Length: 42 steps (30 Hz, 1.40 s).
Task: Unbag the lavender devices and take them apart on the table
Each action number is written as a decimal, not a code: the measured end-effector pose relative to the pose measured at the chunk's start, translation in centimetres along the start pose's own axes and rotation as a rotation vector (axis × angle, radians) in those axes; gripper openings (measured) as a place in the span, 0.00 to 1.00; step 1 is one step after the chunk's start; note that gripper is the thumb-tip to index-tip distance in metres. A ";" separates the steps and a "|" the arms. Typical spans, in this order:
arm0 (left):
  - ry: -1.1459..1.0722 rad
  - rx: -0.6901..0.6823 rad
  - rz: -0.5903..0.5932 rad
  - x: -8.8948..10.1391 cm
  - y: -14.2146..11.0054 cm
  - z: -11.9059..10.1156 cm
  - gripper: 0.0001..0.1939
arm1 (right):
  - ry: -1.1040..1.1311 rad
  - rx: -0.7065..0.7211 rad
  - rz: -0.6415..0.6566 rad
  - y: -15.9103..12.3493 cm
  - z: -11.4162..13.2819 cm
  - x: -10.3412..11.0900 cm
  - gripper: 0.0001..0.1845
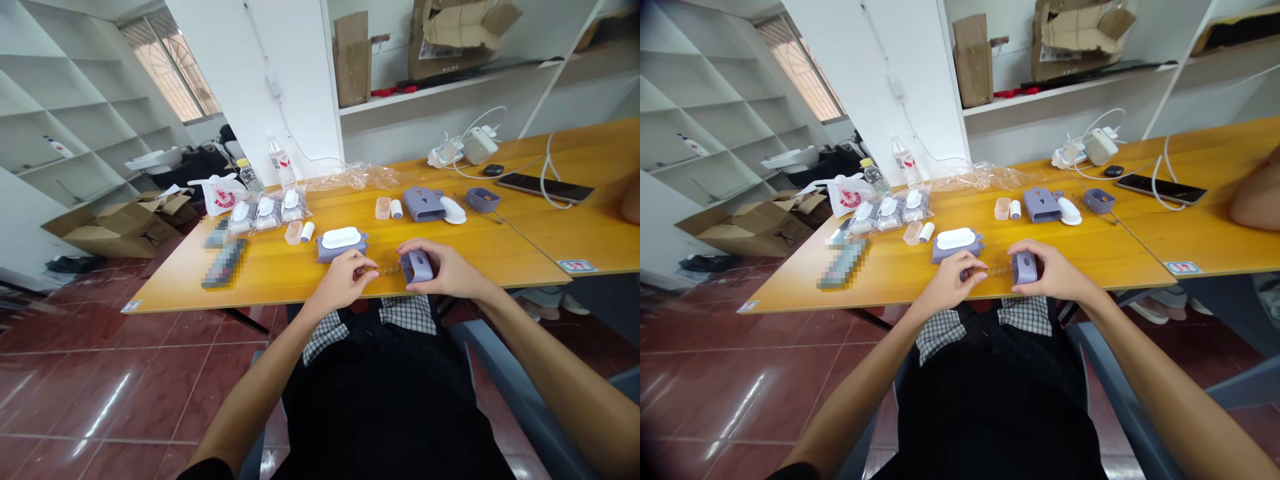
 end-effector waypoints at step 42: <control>-0.175 -0.041 -0.040 1.5 -0.4 2.0 0.10 | -0.593 -0.045 0.226 21.2 -3.8 -8.7 0.13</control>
Point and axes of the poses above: each hand's wrist, its own y-axis towards the middle knuckle, its own x-axis out of the back of the hand, z = x × y, the point moved 9 cm from there along y, towards the middle knuckle, and after that the axes turned 4 degrees about -z, right-handed, at the moved point
